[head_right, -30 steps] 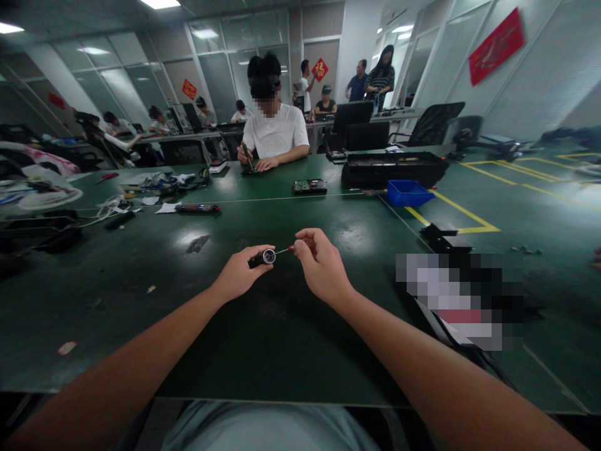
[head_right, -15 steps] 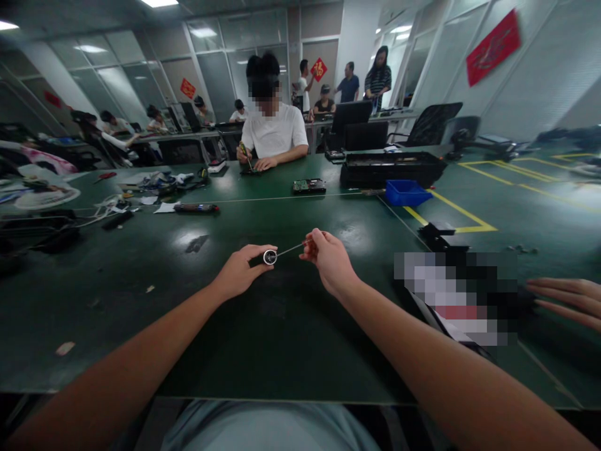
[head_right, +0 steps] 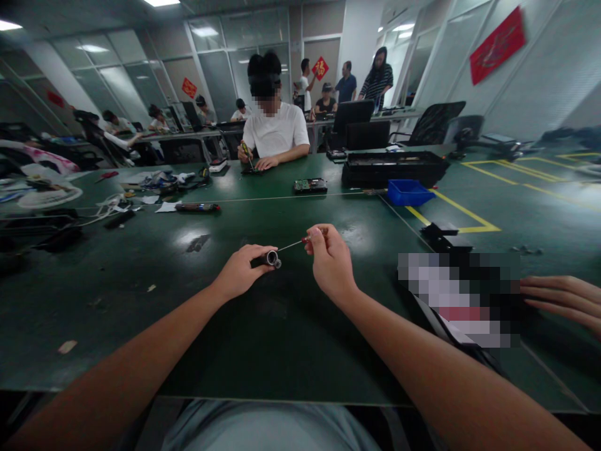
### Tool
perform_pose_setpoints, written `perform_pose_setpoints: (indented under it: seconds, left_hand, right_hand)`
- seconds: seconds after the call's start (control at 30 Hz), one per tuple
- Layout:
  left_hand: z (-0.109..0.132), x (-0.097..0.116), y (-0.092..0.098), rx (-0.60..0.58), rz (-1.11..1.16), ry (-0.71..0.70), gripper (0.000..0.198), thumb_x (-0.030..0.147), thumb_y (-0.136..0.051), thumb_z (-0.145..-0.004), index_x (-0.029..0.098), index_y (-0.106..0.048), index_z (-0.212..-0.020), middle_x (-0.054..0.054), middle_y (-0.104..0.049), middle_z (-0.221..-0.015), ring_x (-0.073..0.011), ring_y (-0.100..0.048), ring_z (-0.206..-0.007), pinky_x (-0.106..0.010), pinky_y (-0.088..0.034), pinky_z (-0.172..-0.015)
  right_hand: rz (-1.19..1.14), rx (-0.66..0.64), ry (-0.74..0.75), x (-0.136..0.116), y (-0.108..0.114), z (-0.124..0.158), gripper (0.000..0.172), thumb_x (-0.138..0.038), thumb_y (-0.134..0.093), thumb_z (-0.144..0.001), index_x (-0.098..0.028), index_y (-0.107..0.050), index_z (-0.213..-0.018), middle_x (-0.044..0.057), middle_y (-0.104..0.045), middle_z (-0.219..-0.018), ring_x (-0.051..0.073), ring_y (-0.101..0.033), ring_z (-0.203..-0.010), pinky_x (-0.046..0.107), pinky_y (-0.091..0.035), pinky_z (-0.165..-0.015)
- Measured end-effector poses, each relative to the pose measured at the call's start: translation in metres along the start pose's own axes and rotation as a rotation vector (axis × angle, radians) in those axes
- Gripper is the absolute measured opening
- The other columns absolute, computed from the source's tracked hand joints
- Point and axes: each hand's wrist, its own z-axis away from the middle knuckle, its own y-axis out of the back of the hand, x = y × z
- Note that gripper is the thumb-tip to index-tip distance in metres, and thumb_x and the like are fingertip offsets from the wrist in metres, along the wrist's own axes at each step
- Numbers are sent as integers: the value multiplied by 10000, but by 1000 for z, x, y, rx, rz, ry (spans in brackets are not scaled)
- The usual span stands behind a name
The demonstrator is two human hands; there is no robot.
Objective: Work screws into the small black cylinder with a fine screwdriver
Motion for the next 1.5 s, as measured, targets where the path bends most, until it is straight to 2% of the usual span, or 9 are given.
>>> perform_pose_setpoints:
  seconds: [0.17,0.4,0.5,0.6,0.67,0.77,0.97,1.17,1.5]
  left_hand:
    - [1,0,-1,-5,22,51,386,258,-701,-868,254,-644,-1250,-43,-684,-1185,-243,-590,-1107,-432,-448,-999]
    - [0,2,-2,104,170,156,375,218,-601,-911,202,-550,-1282,-78,-623,-1246,-229,-585,-1140,-393,-443,-1021]
    - [1,7,1,71,162,206,412,258,-529,-948,199,-471,-1352,-90,-609,-1223,-230,-591,-1090,-402,-453,-985]
    - [4,14,5,-17,109,228,393,408,-523,-957,191,-510,-1284,-80,-633,-1080,-230,-610,-937,-387,-491,-845]
    - [4,18,5,-71,56,199,388,477,-548,-938,189,-561,-1197,-72,-643,-1013,-234,-610,-886,-383,-492,-797]
    - [5,22,1,-130,-20,112,294,410,-574,-935,184,-611,-1118,-78,-649,-1049,-243,-615,-936,-383,-491,-828]
    - [6,24,-7,-211,-190,-73,271,280,-471,-983,231,-667,-1163,-72,-622,-1164,-232,-608,-1042,-364,-494,-881]
    - [7,25,-10,-293,-339,-120,368,430,-571,-933,255,-660,-1245,-89,-625,-1072,-256,-608,-972,-361,-504,-790]
    - [0,18,-9,-311,-299,-79,209,354,-597,-921,255,-687,-1081,-61,-665,-1052,-239,-632,-946,-325,-489,-779]
  right_hand:
    - [60,-18,3,-5,0,2,218,-391,-463,-980,-219,-588,-934,23,-640,-771,172,-601,-708,354,-478,-692]
    - [41,-17,6,-2,0,1,218,-398,-472,-979,-218,-593,-963,30,-654,-806,172,-608,-724,349,-483,-694]
    - [36,-12,19,-2,0,1,216,-396,-472,-980,-219,-594,-960,25,-651,-796,168,-606,-713,346,-483,-692]
    - [45,-9,24,-1,-1,1,224,-401,-467,-982,-218,-596,-965,22,-648,-786,170,-606,-713,347,-483,-693]
    - [49,-4,23,-2,0,1,227,-404,-466,-981,-219,-597,-965,22,-647,-782,171,-606,-711,348,-482,-693]
    - [48,-6,24,-2,0,1,225,-404,-466,-978,-220,-594,-956,20,-643,-774,171,-603,-703,346,-480,-687]
    - [44,-20,28,-1,0,1,228,-407,-464,-980,-223,-597,-959,22,-645,-784,172,-601,-709,351,-481,-693]
    - [48,-23,21,-4,-1,1,228,-406,-466,-975,-222,-597,-944,24,-650,-776,172,-601,-702,345,-481,-684]
    - [52,-39,1,-5,-1,1,232,-414,-462,-973,-224,-591,-943,30,-659,-786,179,-609,-712,355,-485,-695]
